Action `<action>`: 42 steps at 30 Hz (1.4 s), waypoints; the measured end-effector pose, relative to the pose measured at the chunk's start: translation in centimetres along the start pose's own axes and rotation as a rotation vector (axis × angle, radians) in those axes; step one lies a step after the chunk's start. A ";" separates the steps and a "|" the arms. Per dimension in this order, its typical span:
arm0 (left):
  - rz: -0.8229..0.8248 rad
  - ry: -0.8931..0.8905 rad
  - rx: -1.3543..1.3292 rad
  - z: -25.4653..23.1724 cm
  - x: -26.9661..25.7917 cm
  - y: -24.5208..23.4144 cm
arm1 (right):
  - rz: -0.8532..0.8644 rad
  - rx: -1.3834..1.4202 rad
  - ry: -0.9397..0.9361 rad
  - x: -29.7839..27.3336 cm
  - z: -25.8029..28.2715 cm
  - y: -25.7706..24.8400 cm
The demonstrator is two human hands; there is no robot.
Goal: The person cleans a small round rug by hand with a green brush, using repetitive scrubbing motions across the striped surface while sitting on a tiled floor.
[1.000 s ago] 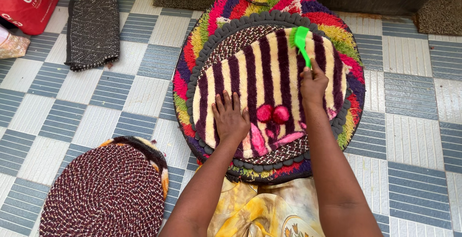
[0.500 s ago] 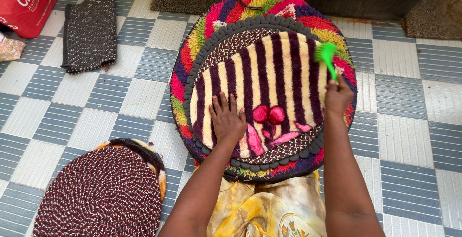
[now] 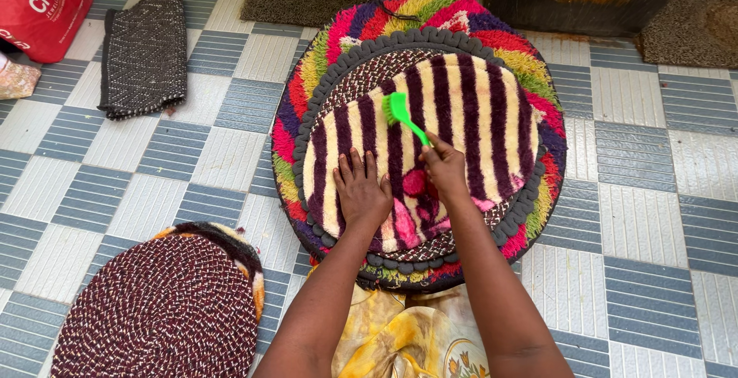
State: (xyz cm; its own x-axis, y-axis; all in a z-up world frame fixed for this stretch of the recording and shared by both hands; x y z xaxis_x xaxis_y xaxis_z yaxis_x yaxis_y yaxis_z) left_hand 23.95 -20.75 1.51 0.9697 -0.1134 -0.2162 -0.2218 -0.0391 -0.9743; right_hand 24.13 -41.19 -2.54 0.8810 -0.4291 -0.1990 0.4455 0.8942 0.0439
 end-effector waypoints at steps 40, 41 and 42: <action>-0.048 0.003 -0.012 0.0 0.2 0.1 | -0.379 -0.102 -0.195 2.0 0.6 -15.3; -0.045 0.002 -0.009 0.0 0.2 0.1 | -0.336 -0.109 -0.175 2.4 -0.1 -15.3; -0.042 0.002 -0.007 0.1 0.2 0.1 | -0.366 -0.115 -0.184 2.6 -0.5 -16.3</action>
Point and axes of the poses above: each hand's wrist, its own x-axis towards the middle knuckle, its own y-axis out of the palm, z = x × y, the point moved 9 cm from there along x, towards the middle knuckle, and after that the axes turned 4 degrees about -y, right-handed, at the moved point
